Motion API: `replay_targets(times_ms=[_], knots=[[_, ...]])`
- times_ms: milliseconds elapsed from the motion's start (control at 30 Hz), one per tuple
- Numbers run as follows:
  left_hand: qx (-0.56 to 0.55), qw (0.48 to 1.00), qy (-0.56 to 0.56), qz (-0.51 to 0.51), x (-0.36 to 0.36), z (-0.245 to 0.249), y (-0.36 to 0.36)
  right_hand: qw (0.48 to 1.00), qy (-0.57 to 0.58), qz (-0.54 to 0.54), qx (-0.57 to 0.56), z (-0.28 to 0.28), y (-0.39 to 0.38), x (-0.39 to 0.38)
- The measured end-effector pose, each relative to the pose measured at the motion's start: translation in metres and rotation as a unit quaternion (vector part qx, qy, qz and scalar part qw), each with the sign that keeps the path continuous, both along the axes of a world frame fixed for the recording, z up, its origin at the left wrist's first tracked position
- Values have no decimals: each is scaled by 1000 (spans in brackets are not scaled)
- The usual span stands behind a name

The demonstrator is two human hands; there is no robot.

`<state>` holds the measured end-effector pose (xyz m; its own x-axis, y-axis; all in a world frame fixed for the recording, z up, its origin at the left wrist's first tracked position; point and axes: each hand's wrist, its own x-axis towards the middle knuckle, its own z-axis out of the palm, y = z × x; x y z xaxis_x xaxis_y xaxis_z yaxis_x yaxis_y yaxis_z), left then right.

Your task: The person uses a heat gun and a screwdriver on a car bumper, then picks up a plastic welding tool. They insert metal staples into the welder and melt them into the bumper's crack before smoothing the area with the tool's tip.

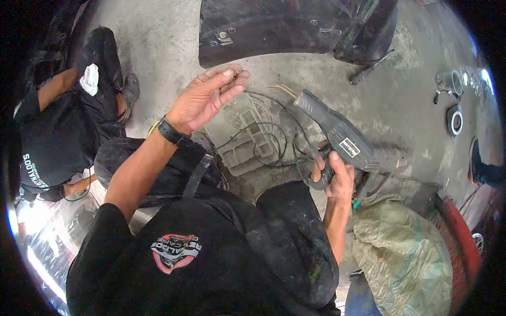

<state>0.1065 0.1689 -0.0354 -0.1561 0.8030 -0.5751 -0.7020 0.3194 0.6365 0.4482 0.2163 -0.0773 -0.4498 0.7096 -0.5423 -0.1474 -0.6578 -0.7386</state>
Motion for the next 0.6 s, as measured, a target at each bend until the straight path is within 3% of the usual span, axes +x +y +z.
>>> replay_targets(times_ms=[100, 300, 400, 600], knots=[[-13, 1000, 22, -7, 2, 3, 5, 999, 30, -10, -21, 3, 3, -2], [1, 996, -84, -5, -6, -10, 1, 996, 67, -23, -51, 7, 3, -5], [13, 998, -52, -13, -4, -7, 1, 998, 47, -11, -40, 12, 3, -8], [48, 989, 130, -55, 1, -1, 5, 996, 73, -13, -58, 14, 2, -10]])
